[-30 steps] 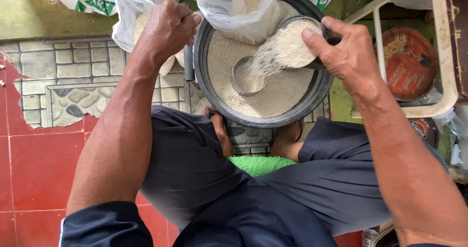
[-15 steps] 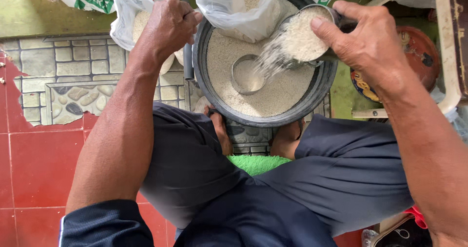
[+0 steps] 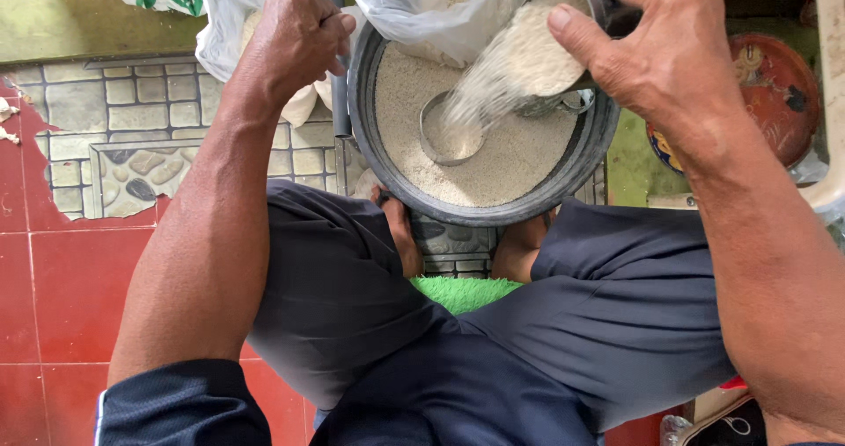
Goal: The person scoops grains from a large bucket into several plastic bags using a metal cup and a plastic pitcher.
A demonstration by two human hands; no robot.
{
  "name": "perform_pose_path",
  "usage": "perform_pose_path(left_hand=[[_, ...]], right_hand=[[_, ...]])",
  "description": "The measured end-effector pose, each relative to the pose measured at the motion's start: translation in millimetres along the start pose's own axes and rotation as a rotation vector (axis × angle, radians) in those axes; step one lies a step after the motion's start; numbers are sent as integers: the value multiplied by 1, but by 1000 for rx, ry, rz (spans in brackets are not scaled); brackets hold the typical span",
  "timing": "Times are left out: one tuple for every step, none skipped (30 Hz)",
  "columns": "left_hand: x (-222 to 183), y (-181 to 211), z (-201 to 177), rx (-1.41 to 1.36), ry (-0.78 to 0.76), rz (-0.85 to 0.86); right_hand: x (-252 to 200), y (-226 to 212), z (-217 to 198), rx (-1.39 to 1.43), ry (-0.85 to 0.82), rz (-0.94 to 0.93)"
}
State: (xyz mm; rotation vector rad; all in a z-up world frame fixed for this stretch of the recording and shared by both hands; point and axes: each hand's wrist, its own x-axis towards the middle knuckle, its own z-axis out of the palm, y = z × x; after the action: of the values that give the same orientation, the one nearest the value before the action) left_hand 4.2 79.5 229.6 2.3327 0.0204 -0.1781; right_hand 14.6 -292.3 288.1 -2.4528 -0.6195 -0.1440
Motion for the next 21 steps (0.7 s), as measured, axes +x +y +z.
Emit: perform_pose_path(left_hand=[[0, 0, 0, -2, -3, -32], [-1, 2, 0, -2, -2, -33], [-2, 4, 0, -4, 0, -72], [-2, 6, -1, -6, 3, -113], [-2, 5, -1, -5, 4, -114], [-2, 3, -1, -18, 6, -106], [-2, 1, 0, -31, 8, -98], [0, -4, 1, -30, 8, -99], [2, -9, 2, -18, 11, -76], [5, -14, 3, -6, 13, -51], [4, -13, 2, -6, 13, -52], [2, -12, 0, -12, 12, -68], [0, -11, 0, -18, 10, -83], [-2, -10, -1, -18, 9, -84], [-3, -8, -2, -26, 9, -80], [-4, -6, -3, -33, 9, -74], [-3, -7, -3, -33, 8, -74], [-2, -8, -2, -22, 11, -63], [-1, -10, -1, -11, 14, -52], [-2, -7, -1, -11, 13, -52], [-2, -5, -1, -9, 9, -70]], right_hand=[[-1, 0, 0, 44, -5, -28], [1, 0, 2, 45, -5, -30], [2, 0, 3, 17, 9, -53], [3, 0, 5, -10, 23, -78], [5, 0, 5, -9, 23, -80], [5, 0, 6, -27, 30, -110], [6, -1, 6, -45, 37, -141], [6, 2, 7, -44, 36, -141], [6, 4, 8, -77, 46, -162], [6, 6, 9, -110, 55, -183], [6, 7, 8, -109, 54, -182], [4, 8, 8, -93, 64, -187], [3, 9, 7, -77, 74, -192], [2, 13, 7, -77, 73, -192], [2, 16, 7, -130, 92, -210], [1, 20, 8, -184, 111, -230], [1, 23, 8, -184, 111, -229], [0, 26, 9, -223, 123, -231], [0, 30, 10, -261, 134, -232], [-2, 29, 9, -261, 133, -232], [-2, 28, 8, -275, 118, -219]])
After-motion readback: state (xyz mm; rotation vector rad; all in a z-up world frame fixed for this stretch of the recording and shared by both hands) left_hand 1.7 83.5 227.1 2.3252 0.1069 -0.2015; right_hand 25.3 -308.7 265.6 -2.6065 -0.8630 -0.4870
